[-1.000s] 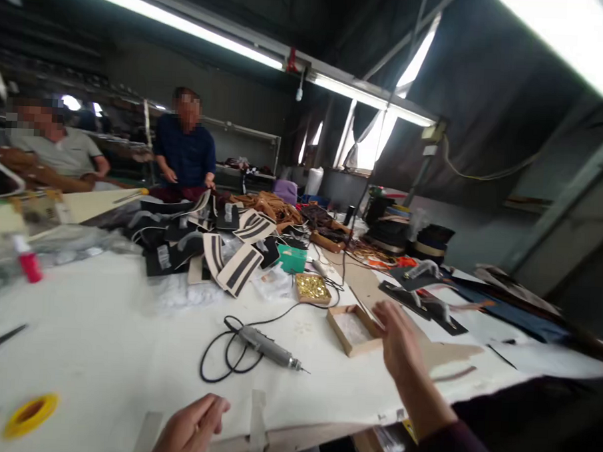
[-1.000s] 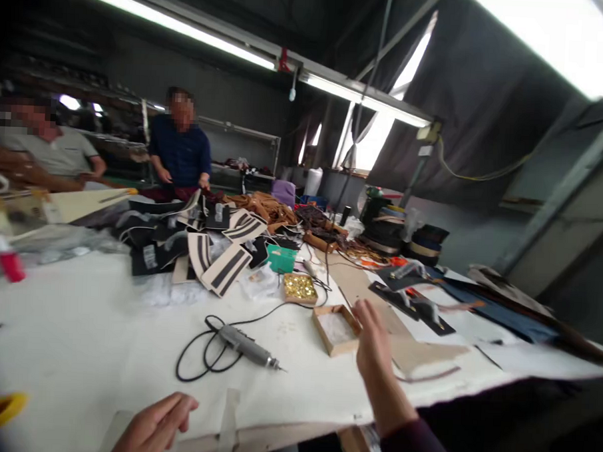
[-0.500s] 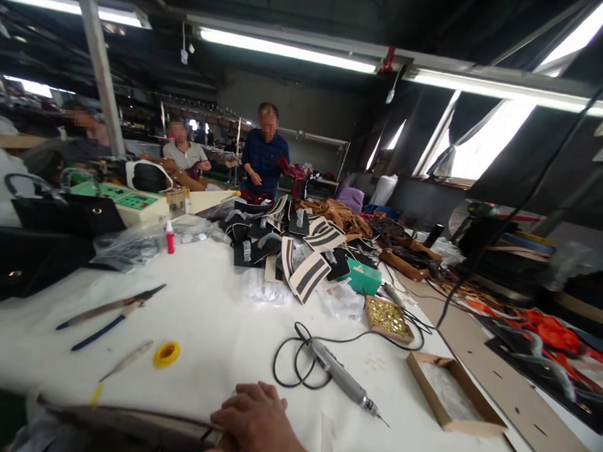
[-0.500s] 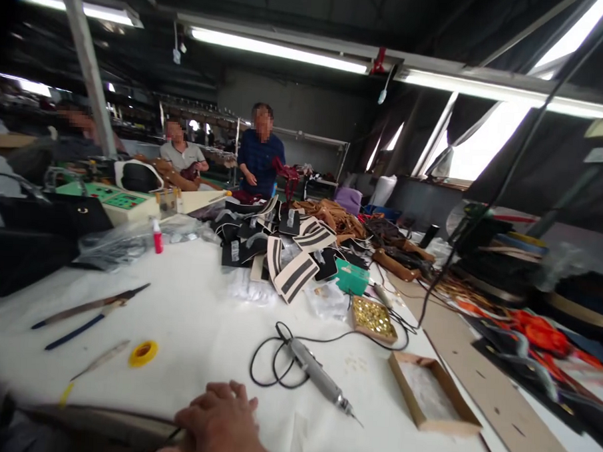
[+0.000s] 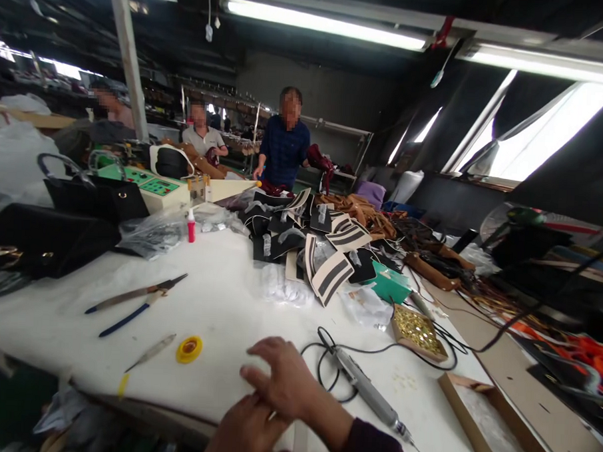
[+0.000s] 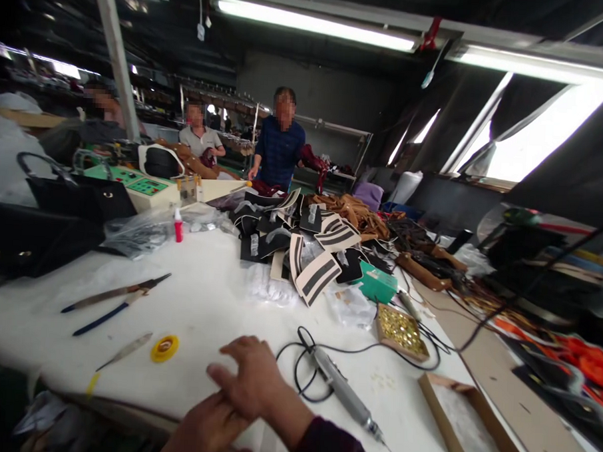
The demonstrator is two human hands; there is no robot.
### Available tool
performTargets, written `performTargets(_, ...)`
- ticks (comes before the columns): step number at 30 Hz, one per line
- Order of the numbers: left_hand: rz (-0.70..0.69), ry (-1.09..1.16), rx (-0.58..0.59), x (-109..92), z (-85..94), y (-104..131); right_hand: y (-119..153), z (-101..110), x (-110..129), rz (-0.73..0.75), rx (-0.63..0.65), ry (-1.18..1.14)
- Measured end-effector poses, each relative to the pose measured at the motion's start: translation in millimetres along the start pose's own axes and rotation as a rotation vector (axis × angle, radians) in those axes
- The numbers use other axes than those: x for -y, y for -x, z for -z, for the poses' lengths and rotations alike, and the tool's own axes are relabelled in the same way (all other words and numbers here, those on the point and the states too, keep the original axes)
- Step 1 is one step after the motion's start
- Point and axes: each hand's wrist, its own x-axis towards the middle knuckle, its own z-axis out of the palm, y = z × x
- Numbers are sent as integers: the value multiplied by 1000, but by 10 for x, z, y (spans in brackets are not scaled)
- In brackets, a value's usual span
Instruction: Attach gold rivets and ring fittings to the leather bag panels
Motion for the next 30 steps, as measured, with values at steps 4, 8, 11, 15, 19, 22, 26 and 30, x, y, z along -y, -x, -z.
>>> performTargets(4, 94, 126, 19, 184, 204, -7, -718, 131, -429, -76, -183, 214)
performTargets(8, 249, 115, -82, 344, 44, 127, -1334, 62, -601, -52, -227, 319)
performTargets(11, 325, 127, -132, 396, -93, 223, -1609, -48, -663, -70, -218, 351)
performTargets(15, 290, 138, -125, 392, -121, 218, -1659, -207, -742, -25, -169, 308)
performTargets(19, 243, 123, -109, 378, -104, 173, -1429, -350, -766, 45, -172, 222)
performTargets(22, 236, 112, -97, 372, -115, 178, -1235, -340, -821, -24, -311, 123)
performTargets(26, 264, 109, -76, 341, -134, 207, -1147, -160, -961, -203, -334, 156)
performTargets(30, 285, 98, -63, 294, -117, 208, -1275, -21, -1041, -227, -245, 191)
